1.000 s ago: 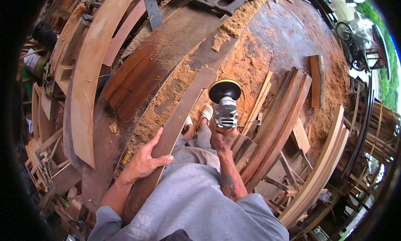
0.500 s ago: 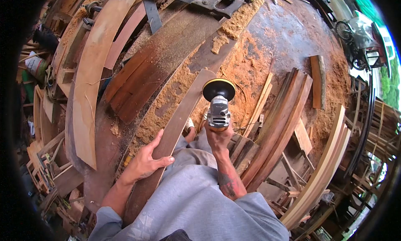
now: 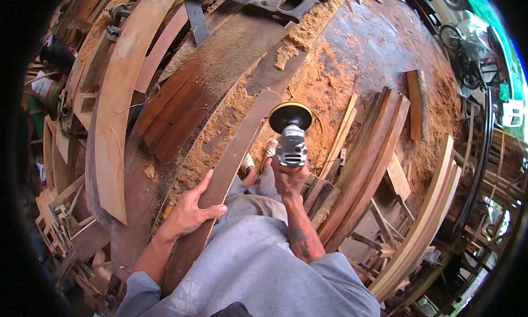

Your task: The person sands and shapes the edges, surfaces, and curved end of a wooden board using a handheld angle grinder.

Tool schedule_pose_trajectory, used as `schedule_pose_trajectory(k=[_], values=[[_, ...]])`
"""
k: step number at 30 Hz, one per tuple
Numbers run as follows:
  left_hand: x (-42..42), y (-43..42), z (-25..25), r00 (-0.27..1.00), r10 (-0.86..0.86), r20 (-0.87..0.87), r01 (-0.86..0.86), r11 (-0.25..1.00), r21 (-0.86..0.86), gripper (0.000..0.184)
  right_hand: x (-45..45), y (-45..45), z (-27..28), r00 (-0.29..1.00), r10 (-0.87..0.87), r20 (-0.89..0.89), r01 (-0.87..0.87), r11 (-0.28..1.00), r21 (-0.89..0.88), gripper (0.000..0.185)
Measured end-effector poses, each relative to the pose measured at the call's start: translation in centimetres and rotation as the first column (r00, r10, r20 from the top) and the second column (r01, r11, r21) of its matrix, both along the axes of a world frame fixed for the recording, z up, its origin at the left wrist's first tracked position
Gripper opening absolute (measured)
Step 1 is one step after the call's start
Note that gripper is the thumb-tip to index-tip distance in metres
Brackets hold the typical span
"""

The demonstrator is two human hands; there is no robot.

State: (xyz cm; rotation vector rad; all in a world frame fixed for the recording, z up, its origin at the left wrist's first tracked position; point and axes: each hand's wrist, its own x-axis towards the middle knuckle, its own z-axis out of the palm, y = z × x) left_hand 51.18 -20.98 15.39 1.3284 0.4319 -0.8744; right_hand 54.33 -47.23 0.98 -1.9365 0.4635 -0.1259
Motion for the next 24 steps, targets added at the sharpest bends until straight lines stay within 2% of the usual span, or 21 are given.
schedule_pose_trajectory(k=[1, 5, 11, 15, 18, 20, 24], values=[[-0.1, 0.0, -0.1, 1.000, -0.012, 0.006, 0.012, 1.000, 0.013, 0.113, -0.1, 0.0, -0.3, 0.998, 0.066, -0.007, -0.066, 0.998, -0.022, 0.038], [-0.1, -0.1, -0.1, 1.000, 0.010, 0.026, -0.010, 1.000, 0.009, 0.114, -0.6, -0.2, -3.4, 0.995, 0.071, 0.073, -0.070, 0.997, -0.014, 0.048], [0.0, 0.0, 0.0, 0.999, -0.007, 0.046, 0.005, 1.000, 0.028, 0.114, -0.4, -0.4, -3.5, 0.993, 0.080, 0.091, -0.073, 0.994, -0.083, 0.050], [0.4, 0.1, 0.4, 0.999, -0.032, 0.026, 0.031, 0.999, 0.039, 0.114, 0.2, -0.2, -2.6, 0.995, 0.061, 0.075, -0.058, 0.997, -0.044, 0.048], [0.3, 0.1, 0.3, 0.999, -0.028, 0.025, 0.027, 0.999, 0.033, 0.114, 0.7, 0.0, -1.0, 0.999, 0.035, 0.038, -0.034, 0.999, -0.007, 0.043], [0.2, 0.1, 0.2, 0.999, -0.029, 0.035, 0.028, 0.999, 0.036, 0.115, 1.9, 0.2, 1.5, 0.997, -0.036, -0.070, 0.039, 0.998, 0.046, 0.035], [0.5, 0.2, 0.2, 1.000, -0.007, 0.006, 0.007, 1.000, -0.005, 0.115, 3.2, -2.7, 0.0, 0.979, -0.070, -0.189, 0.090, 0.991, 0.099, 0.031]])
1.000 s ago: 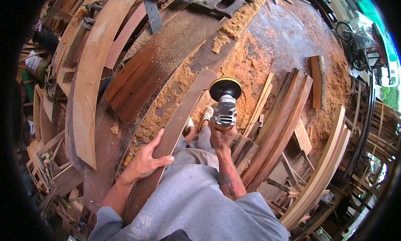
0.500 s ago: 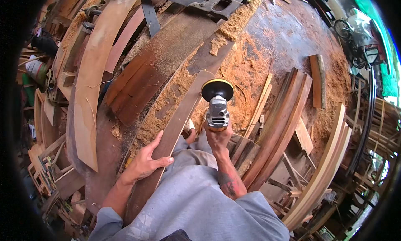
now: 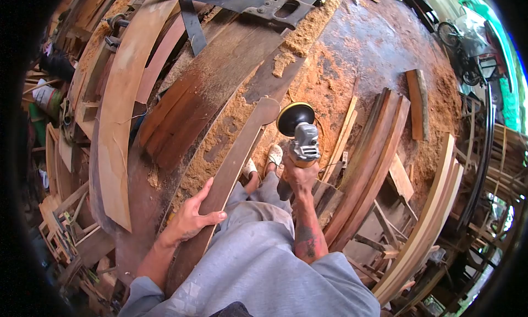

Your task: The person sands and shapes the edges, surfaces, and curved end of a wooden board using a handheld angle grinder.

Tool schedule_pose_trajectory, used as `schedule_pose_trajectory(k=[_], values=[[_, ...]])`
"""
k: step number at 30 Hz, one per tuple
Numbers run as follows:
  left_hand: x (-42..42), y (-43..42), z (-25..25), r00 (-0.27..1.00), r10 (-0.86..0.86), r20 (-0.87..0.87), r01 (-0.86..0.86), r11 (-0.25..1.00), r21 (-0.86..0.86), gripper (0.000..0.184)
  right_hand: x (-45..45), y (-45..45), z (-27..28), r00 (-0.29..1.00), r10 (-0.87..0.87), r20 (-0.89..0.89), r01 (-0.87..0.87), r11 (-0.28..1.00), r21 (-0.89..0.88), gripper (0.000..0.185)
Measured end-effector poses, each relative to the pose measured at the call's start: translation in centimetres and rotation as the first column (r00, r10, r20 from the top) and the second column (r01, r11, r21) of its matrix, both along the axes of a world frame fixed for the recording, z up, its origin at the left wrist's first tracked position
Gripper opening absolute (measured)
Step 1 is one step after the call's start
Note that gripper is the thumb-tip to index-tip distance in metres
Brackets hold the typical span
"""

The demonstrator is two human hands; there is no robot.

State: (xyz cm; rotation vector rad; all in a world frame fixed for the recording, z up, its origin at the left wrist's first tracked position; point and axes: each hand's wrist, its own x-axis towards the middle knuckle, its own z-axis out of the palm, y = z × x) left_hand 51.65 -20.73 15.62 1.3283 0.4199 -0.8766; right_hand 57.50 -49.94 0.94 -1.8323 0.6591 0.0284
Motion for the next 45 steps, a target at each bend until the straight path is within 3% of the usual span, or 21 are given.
schedule_pose_trajectory(k=[9, 11, 15, 22, 24, 34, 38, 41, 45], values=[[0.8, 0.0, 0.7, 0.998, 0.001, -0.063, -0.002, 1.000, -0.015, 0.114, -1.9, 0.7, 0.4, 0.987, 0.133, 0.093, -0.130, 0.991, -0.038, 0.037], [0.8, 0.0, 0.7, 0.998, 0.003, -0.068, -0.003, 1.000, -0.001, 0.114, -1.5, 1.3, 1.3, 0.984, 0.179, 0.005, -0.178, 0.978, -0.107, 0.036], [0.7, 0.0, 0.4, 0.996, 0.037, -0.076, -0.040, 0.999, -0.032, 0.114, -1.2, 1.2, 0.1, 0.982, 0.184, 0.049, -0.185, 0.983, 0.011, 0.037], [0.5, 0.3, -0.6, 0.999, 0.028, -0.025, -0.028, 1.000, -0.007, 0.114, 0.3, -0.3, 0.1, 0.977, 0.212, 0.026, -0.213, 0.977, 0.027, 0.040], [0.8, 0.3, -0.3, 0.999, 0.028, -0.039, -0.029, 0.999, -0.017, 0.114, 1.0, -0.9, 0.1, 0.974, 0.226, 0.004, -0.226, 0.973, -0.038, 0.041], [0.6, 0.5, -1.2, 0.999, 0.044, 0.002, -0.044, 0.998, -0.034, 0.113, 4.9, -4.4, 1.4, 0.952, 0.284, -0.115, -0.270, 0.955, 0.127, 0.030], [0.5, 0.4, -1.3, 0.996, 0.090, -0.019, -0.091, 0.993, -0.078, 0.112, 4.0, -4.4, 1.2, 0.962, 0.260, -0.079, -0.245, 0.956, 0.160, 0.032], [0.5, 0.5, -1.3, 0.996, 0.083, -0.018, -0.084, 0.994, -0.074, 0.111, 1.4, -3.1, 0.6, 0.956, 0.295, -0.008, -0.295, 0.955, -0.024, 0.037], [0.2, 0.4, -1.7, 0.998, 0.062, 0.025, -0.061, 0.997, -0.037, 0.115, 0.0, -1.6, -0.5, 0.953, 0.301, 0.032, -0.299, 0.952, -0.074, 0.037]])
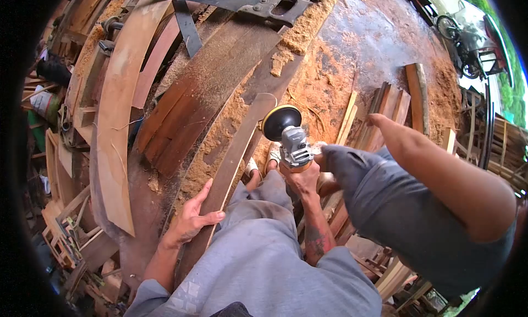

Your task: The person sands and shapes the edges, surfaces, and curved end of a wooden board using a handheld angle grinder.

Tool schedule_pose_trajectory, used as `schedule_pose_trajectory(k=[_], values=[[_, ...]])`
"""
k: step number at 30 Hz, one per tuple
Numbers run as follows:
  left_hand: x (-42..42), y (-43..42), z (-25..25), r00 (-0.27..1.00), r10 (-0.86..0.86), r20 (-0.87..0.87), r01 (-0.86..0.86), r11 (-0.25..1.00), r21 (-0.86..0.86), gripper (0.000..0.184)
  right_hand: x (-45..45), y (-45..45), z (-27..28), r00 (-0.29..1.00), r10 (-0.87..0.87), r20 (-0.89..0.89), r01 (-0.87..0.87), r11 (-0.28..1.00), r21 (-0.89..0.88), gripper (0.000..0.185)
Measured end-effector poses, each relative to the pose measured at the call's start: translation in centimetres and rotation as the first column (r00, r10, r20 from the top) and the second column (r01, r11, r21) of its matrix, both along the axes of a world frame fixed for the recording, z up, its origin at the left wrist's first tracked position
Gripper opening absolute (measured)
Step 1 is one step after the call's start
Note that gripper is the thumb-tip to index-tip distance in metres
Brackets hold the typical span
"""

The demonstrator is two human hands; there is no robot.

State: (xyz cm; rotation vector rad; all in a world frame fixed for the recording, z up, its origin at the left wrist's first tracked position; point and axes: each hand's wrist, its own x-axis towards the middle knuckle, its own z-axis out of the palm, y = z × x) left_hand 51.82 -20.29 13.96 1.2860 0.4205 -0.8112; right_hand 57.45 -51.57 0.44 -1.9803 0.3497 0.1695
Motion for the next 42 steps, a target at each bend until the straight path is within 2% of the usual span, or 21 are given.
schedule_pose_trajectory(k=[2, 5, 8, 10, 12, 14, 16, 20, 26, 28, 29, 32, 37, 38, 40, 41, 42], values=[[-0.2, 0.0, 0.0, 1.000, -0.007, 0.011, 0.007, 1.000, 0.013, 0.115, -0.3, 0.1, -0.4, 1.000, -0.007, -0.014, 0.007, 1.000, -0.006, 0.036], [0.0, 0.0, 0.3, 0.999, -0.024, 0.023, 0.024, 0.999, 0.021, 0.114, 0.9, 0.5, 0.7, 0.989, 0.137, 0.052, -0.131, 0.987, -0.097, 0.033], [0.1, 0.1, 0.3, 1.000, -0.011, 0.004, 0.011, 1.000, 0.025, 0.114, 1.7, 1.2, 3.2, 0.998, 0.066, 0.015, -0.065, 0.997, -0.050, 0.035], [0.1, 0.2, 0.1, 0.998, -0.053, 0.015, 0.053, 0.998, 0.034, 0.115, 1.6, 0.1, 2.1, 0.997, 0.073, -0.014, -0.074, 0.996, -0.055, 0.039], [0.2, 0.2, 0.2, 0.999, -0.046, -0.010, 0.046, 0.999, 0.019, 0.112, 1.9, -0.4, 1.9, 0.982, 0.190, 0.020, -0.185, 0.972, -0.147, 0.042], [0.1, 0.3, 0.1, 0.999, -0.033, -0.033, 0.033, 0.999, 0.006, 0.111, 2.3, -0.3, 2.5, 0.985, 0.170, 0.021, -0.167, 0.982, -0.087, 0.042], [0.0, 0.3, -0.2, 0.999, -0.020, -0.027, 0.020, 1.000, -0.014, 0.110, 2.8, -0.1, 3.2, 0.992, 0.105, -0.075, -0.102, 0.994, 0.039, 0.042], [0.2, 0.3, 0.2, 0.999, -0.016, -0.032, 0.016, 1.000, -0.017, 0.110, 4.2, -0.4, 4.6, 0.984, 0.123, -0.130, -0.116, 0.991, 0.060, 0.039], [0.1, 0.5, -0.2, 1.000, -0.009, -0.028, 0.009, 0.999, -0.032, 0.111, 5.9, -2.8, 3.3, 0.976, 0.131, -0.175, -0.108, 0.985, 0.135, 0.037], [0.4, 0.6, 0.2, 0.997, -0.065, -0.028, 0.066, 0.998, 0.021, 0.111, 6.8, -3.6, 3.2, 0.966, 0.140, -0.218, -0.107, 0.982, 0.154, 0.035], [0.4, 0.7, 0.1, 0.998, -0.063, -0.027, 0.064, 0.998, 0.021, 0.111, 7.2, -3.9, 3.3, 0.964, 0.144, -0.224, -0.090, 0.968, 0.233, 0.034], [0.3, 0.7, -0.3, 0.997, -0.077, -0.016, 0.078, 0.997, 0.024, 0.111, 8.5, -5.7, 1.7, 0.945, 0.184, -0.272, -0.096, 0.947, 0.307, 0.033], [-0.3, 0.5, -0.9, 0.999, 0.001, -0.032, -0.003, 0.998, -0.062, 0.110, 9.0, -6.6, 1.2, 0.934, 0.103, -0.342, 0.031, 0.931, 0.365, 0.028], [-0.1, 0.5, -0.7, 1.000, 0.006, -0.027, -0.008, 0.998, -0.064, 0.110, 8.3, -6.7, 1.2, 0.935, 0.107, -0.338, 0.024, 0.932, 0.363, 0.028], [0.1, 0.3, -0.1, 0.997, 0.022, -0.070, -0.030, 0.994, -0.106, 0.109, 6.5, -6.2, 2.0, 0.963, 0.006, -0.270, 0.088, 0.938, 0.334, 0.030], [0.0, 0.3, -0.2, 0.997, 0.025, -0.071, -0.032, 0.994, -0.107, 0.109, 5.7, -6.1, 2.3, 0.971, 0.031, -0.236, 0.048, 0.946, 0.321, 0.031], [0.0, 0.4, -0.3, 0.997, 0.022, -0.075, -0.030, 0.994, -0.104, 0.109, 4.4, -5.8, 2.1, 0.982, 0.026, -0.189, 0.010, 0.982, 0.186, 0.031]])
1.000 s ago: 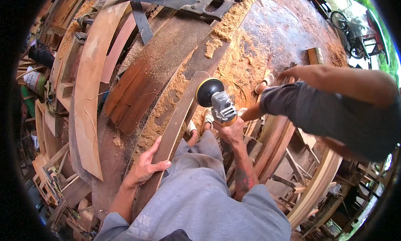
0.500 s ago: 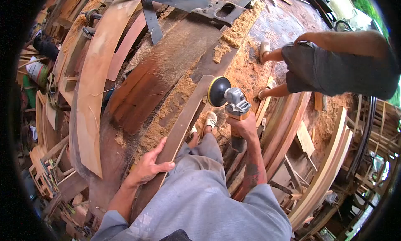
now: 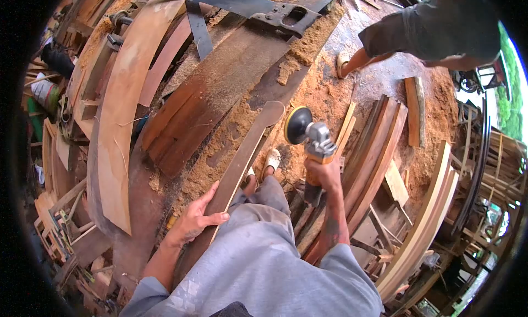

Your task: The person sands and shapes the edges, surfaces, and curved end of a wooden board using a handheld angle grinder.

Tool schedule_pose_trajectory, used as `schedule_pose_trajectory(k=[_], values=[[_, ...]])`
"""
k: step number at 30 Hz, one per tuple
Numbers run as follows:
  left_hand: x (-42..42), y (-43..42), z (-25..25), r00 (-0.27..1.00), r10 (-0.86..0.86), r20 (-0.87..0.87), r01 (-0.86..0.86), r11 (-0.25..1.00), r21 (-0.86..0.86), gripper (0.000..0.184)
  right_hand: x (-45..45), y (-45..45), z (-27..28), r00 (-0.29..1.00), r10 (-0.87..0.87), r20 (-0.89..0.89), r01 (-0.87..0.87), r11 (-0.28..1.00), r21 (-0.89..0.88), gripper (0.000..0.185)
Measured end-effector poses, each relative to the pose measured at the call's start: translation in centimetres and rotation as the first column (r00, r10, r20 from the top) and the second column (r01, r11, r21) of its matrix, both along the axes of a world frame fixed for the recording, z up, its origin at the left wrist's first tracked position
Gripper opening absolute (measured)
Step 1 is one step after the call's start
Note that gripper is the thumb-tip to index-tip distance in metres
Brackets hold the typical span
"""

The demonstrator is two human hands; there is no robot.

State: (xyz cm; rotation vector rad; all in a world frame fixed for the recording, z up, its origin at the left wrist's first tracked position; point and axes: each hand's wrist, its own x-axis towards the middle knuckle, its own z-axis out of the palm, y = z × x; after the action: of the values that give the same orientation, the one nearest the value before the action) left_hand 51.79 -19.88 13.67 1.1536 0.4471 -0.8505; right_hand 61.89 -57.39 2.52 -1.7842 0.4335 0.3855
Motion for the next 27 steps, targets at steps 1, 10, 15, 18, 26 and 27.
schedule_pose_trajectory(k=[1, 10, 15, 18, 26, 27], values=[[0.0, 0.0, -0.1, 1.000, -0.008, -0.002, 0.008, 1.000, 0.002, 0.109, -1.1, 0.5, 0.0, 0.999, 0.023, 0.044, -0.016, 0.989, -0.146, 0.031], [-0.1, -0.3, -0.3, 0.998, -0.020, 0.063, 0.016, 0.998, 0.058, 0.117, -2.6, 5.2, 1.1, 0.994, 0.106, 0.040, -0.095, 0.972, -0.214, 0.039], [-0.1, 0.1, -0.3, 0.999, -0.037, 0.019, 0.036, 0.998, 0.043, 0.111, -1.2, 4.0, 1.5, 0.995, 0.096, 0.001, -0.095, 0.989, -0.109, 0.039], [-0.3, 0.3, -0.9, 0.997, -0.055, 0.046, 0.053, 0.997, 0.050, 0.111, 0.1, 1.8, 0.6, 0.990, 0.138, -0.041, -0.140, 0.989, -0.051, 0.037], [-1.3, 1.2, -3.0, 0.998, -0.020, 0.060, 0.022, 1.000, -0.019, 0.111, 4.2, 0.2, 1.1, 0.972, 0.174, -0.160, -0.158, 0.982, 0.104, 0.027], [-0.7, 1.2, -2.4, 0.999, -0.001, 0.041, 0.003, 0.998, -0.057, 0.111, 4.5, 0.2, 1.3, 0.968, 0.185, -0.167, -0.170, 0.980, 0.099, 0.027]])
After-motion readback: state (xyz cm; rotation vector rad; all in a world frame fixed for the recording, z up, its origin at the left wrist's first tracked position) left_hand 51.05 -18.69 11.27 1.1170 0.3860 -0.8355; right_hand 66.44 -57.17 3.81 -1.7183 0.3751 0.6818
